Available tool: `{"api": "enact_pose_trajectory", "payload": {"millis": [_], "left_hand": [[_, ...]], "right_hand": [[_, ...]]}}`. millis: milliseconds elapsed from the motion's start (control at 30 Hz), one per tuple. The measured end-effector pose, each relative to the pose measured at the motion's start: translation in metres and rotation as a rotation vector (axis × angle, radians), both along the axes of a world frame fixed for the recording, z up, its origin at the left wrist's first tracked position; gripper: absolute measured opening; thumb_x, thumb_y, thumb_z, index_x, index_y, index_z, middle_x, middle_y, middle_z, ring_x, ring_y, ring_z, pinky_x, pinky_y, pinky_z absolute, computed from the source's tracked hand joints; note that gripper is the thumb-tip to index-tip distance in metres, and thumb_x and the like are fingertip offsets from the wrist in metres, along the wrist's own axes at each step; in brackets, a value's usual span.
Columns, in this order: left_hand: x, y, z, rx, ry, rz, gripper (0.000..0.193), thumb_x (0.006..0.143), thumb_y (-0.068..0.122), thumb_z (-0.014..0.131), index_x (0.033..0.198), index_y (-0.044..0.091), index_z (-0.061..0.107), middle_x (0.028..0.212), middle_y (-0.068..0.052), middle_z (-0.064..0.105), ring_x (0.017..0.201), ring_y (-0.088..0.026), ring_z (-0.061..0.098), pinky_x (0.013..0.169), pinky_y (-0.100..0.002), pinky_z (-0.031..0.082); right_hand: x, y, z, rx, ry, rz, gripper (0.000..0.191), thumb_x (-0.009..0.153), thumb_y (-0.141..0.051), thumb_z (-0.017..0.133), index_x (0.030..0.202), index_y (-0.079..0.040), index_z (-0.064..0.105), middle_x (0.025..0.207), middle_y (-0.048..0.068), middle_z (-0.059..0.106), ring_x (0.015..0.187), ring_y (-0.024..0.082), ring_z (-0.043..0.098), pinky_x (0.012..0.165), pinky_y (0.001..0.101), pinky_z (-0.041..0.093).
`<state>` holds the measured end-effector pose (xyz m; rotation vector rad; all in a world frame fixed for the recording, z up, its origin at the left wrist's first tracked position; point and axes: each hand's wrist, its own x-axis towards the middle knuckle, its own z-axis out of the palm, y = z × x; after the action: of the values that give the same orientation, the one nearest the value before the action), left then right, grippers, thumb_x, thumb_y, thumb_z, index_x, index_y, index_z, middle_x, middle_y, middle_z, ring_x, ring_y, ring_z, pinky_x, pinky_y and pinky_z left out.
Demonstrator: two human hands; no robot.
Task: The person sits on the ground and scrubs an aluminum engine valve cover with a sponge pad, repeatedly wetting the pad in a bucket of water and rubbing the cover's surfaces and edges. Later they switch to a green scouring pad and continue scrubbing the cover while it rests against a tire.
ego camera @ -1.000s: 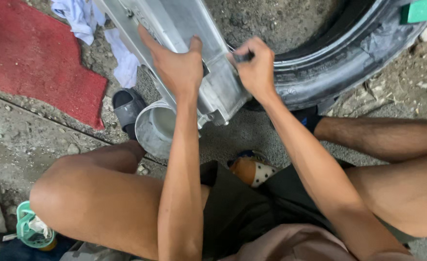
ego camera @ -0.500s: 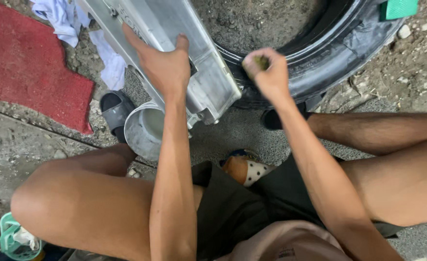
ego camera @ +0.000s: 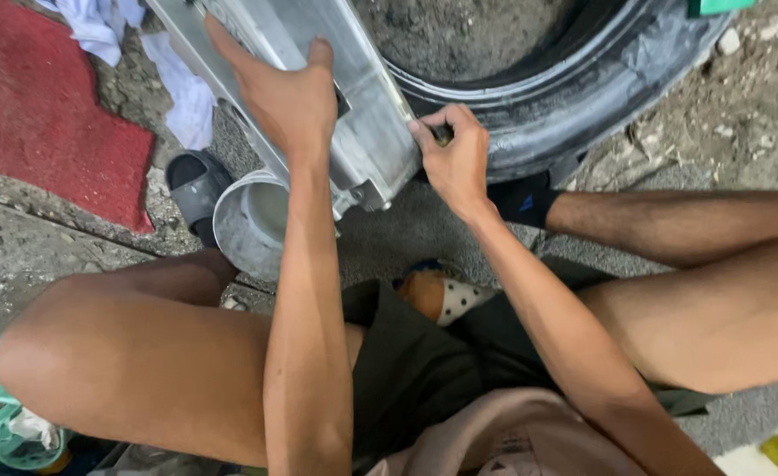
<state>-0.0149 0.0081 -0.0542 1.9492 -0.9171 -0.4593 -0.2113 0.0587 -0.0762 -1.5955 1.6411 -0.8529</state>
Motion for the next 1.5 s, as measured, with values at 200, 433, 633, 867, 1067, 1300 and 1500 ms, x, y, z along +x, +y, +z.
{"api": "enact_pose_trajectory", "payload": {"millis": [200, 433, 633, 867, 1067, 1300, 1500], "left_hand": [[0.000, -0.002, -0.002, 0.043, -0.034, 0.024, 0.109, 0.079, 0.022, 0.088, 0.158, -0.004, 0.018, 0.158, -0.033, 0.040, 0.147, -0.046, 0.042, 0.122, -0.043, 0.033], [0.002, -0.001, -0.005, -0.027, -0.030, 0.009, 0.109, 0.081, 0.020, 0.089, 0.160, -0.004, 0.018, 0.160, -0.033, 0.040, 0.151, -0.046, 0.040, 0.126, -0.043, 0.033], [0.002, 0.000, -0.008, -0.007, -0.034, 0.002, 0.111, 0.081, 0.021, 0.091, 0.159, -0.006, 0.018, 0.159, -0.033, 0.041, 0.151, -0.045, 0.041, 0.127, -0.042, 0.032], [0.002, -0.001, -0.008, 0.021, -0.012, -0.008, 0.109, 0.083, 0.021, 0.088, 0.160, -0.005, 0.016, 0.159, -0.034, 0.040, 0.151, -0.046, 0.039, 0.128, -0.043, 0.030], [0.002, 0.000, -0.010, 0.010, -0.040, -0.010, 0.110, 0.084, 0.020, 0.090, 0.161, -0.003, 0.016, 0.161, -0.034, 0.037, 0.152, -0.046, 0.038, 0.128, -0.044, 0.028], [0.004, 0.001, -0.015, -0.031, 0.022, -0.014, 0.109, 0.084, 0.018, 0.091, 0.162, -0.002, 0.018, 0.163, -0.032, 0.040, 0.154, -0.042, 0.042, 0.130, -0.041, 0.030], [0.006, 0.002, -0.016, -0.067, -0.021, -0.039, 0.112, 0.083, 0.014, 0.094, 0.161, -0.005, 0.015, 0.165, -0.033, 0.035, 0.157, -0.043, 0.036, 0.132, -0.041, 0.024]], "right_hand": [[0.005, -0.006, -0.005, -0.094, 0.015, 0.003, 0.020, 0.084, -0.009, 0.084, 0.082, 0.002, 0.067, 0.086, 0.015, 0.068, 0.083, 0.031, 0.068, 0.076, 0.0398, 0.051], [0.000, 0.007, -0.008, -0.040, 0.014, 0.005, 0.021, 0.088, -0.009, 0.084, 0.084, 0.002, 0.066, 0.085, 0.017, 0.065, 0.081, 0.031, 0.066, 0.074, 0.0399, 0.050], [0.000, -0.014, -0.007, -0.097, 0.042, 0.045, 0.021, 0.087, -0.010, 0.086, 0.088, 0.002, 0.069, 0.086, 0.017, 0.068, 0.082, 0.030, 0.066, 0.075, 0.0412, 0.051], [-0.035, 0.010, -0.013, 0.199, -0.081, 0.039, 0.016, 0.091, -0.016, 0.079, 0.091, -0.001, 0.073, 0.079, 0.009, 0.073, 0.071, 0.017, 0.069, 0.065, 0.0360, 0.056], [-0.012, 0.031, -0.012, 0.519, -0.261, -0.079, 0.021, 0.096, -0.022, 0.071, 0.092, -0.002, 0.068, 0.064, 0.005, 0.067, 0.046, 0.012, 0.059, 0.040, 0.0298, 0.045], [0.007, 0.050, 0.020, 0.481, -0.490, -0.054, 0.021, 0.098, -0.018, 0.066, 0.089, 0.000, 0.063, 0.064, 0.008, 0.070, 0.047, 0.013, 0.068, 0.041, 0.0288, 0.053], [0.005, 0.050, 0.005, 0.199, -0.324, -0.025, 0.026, 0.099, -0.017, 0.074, 0.082, 0.000, 0.064, 0.072, 0.014, 0.071, 0.059, 0.020, 0.069, 0.054, 0.0346, 0.057]]}}
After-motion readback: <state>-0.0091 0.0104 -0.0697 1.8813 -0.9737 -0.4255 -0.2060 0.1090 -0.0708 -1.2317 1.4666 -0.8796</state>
